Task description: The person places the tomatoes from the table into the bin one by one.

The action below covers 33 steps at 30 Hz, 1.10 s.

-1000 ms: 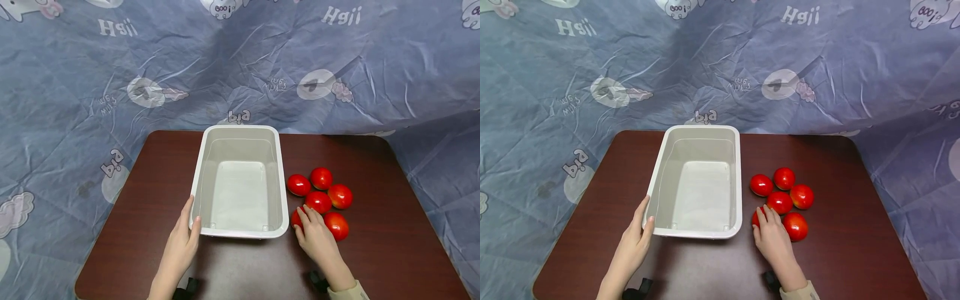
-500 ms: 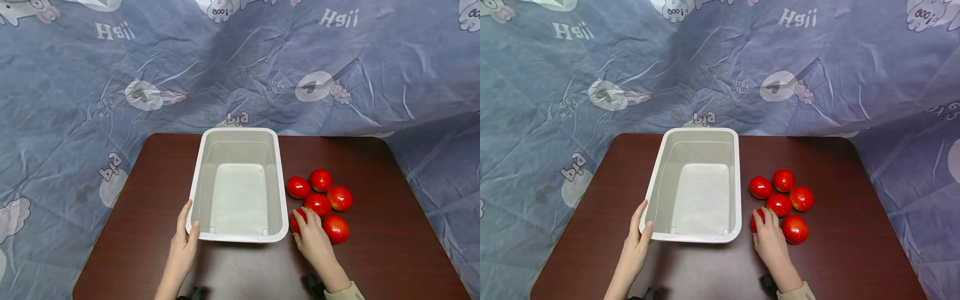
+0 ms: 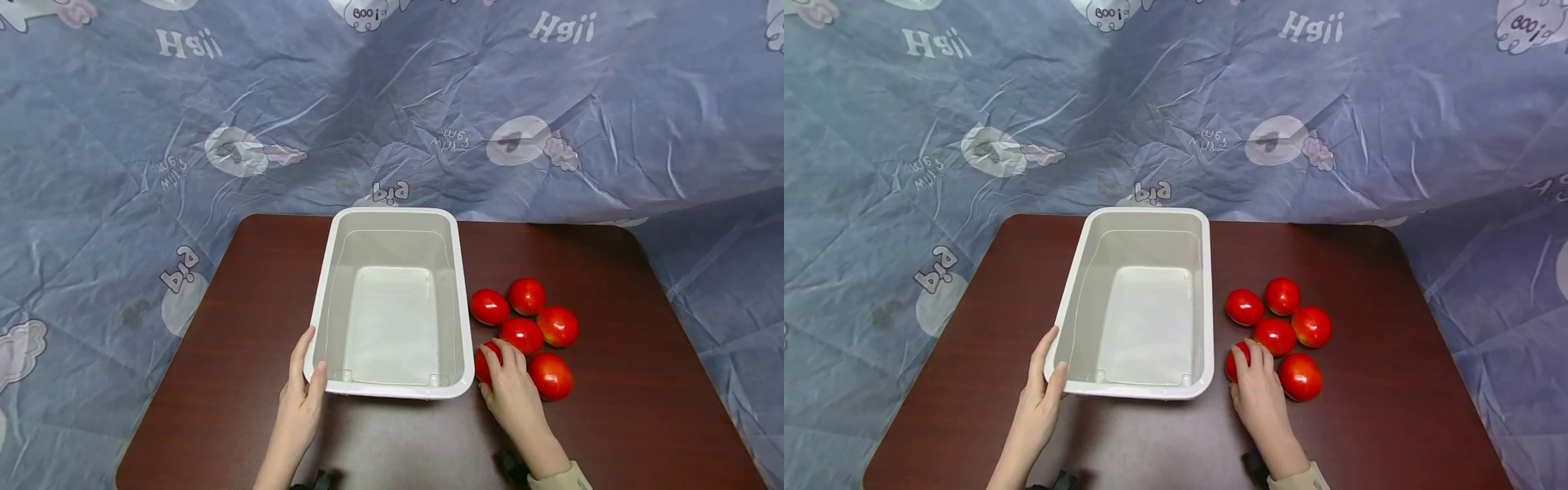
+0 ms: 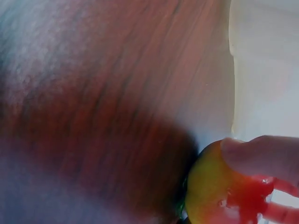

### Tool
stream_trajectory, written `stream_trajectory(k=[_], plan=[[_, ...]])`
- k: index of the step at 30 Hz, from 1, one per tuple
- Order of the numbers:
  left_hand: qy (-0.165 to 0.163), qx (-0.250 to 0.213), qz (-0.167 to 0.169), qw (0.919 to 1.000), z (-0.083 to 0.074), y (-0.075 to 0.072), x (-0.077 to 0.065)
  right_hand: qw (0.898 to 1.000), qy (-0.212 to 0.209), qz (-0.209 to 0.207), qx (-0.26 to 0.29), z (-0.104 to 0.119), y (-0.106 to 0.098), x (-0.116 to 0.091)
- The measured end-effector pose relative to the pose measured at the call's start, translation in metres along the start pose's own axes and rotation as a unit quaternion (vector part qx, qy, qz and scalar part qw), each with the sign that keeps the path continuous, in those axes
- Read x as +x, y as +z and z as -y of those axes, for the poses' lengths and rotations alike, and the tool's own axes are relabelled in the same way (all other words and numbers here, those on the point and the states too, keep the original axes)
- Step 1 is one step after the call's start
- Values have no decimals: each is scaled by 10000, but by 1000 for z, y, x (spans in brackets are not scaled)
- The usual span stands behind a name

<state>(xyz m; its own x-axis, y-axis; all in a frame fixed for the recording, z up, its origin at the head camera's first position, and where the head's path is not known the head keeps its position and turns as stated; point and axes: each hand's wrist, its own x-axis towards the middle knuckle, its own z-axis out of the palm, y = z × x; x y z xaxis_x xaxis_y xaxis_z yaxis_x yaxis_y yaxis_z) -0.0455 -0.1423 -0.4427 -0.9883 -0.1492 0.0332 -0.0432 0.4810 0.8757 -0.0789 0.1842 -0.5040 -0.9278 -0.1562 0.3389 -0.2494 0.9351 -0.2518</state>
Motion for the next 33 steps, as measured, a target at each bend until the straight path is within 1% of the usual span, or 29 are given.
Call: stream_trajectory(k=[7, 11, 14, 17, 21, 24, 29, 33], plan=[[101, 76, -41, 9999, 0, 0, 0, 9996, -5, -248, 116, 0, 0, 0], [138, 70, -48, 9999, 1, 0, 1, 9985, 77, -420, 344, 2, -10, 9], [162, 78, -75, 9998, 1, 0, 2, 9964, 199, -560, 604, 4, -24, 21], [194, 153, -144, 9996, 1, 1, 2, 9923, 268, -765, 935, 8, -42, 37], [197, 239, -254, 9992, 2, 3, 2, 9843, 174, -1131, 1341, 16, -66, 59], [200, 250, -282, 9991, 3, 3, 2, 9785, 53, -1318, 1586, 21, -79, 72], [293, 220, -295, 9989, 3, 4, 1, 9727, -133, -1406, 1841, 29, -93, 89], [348, 219, -329, 9986, 4, 5, 1, 9728, -254, -1205, 1963, 36, -97, 98]])
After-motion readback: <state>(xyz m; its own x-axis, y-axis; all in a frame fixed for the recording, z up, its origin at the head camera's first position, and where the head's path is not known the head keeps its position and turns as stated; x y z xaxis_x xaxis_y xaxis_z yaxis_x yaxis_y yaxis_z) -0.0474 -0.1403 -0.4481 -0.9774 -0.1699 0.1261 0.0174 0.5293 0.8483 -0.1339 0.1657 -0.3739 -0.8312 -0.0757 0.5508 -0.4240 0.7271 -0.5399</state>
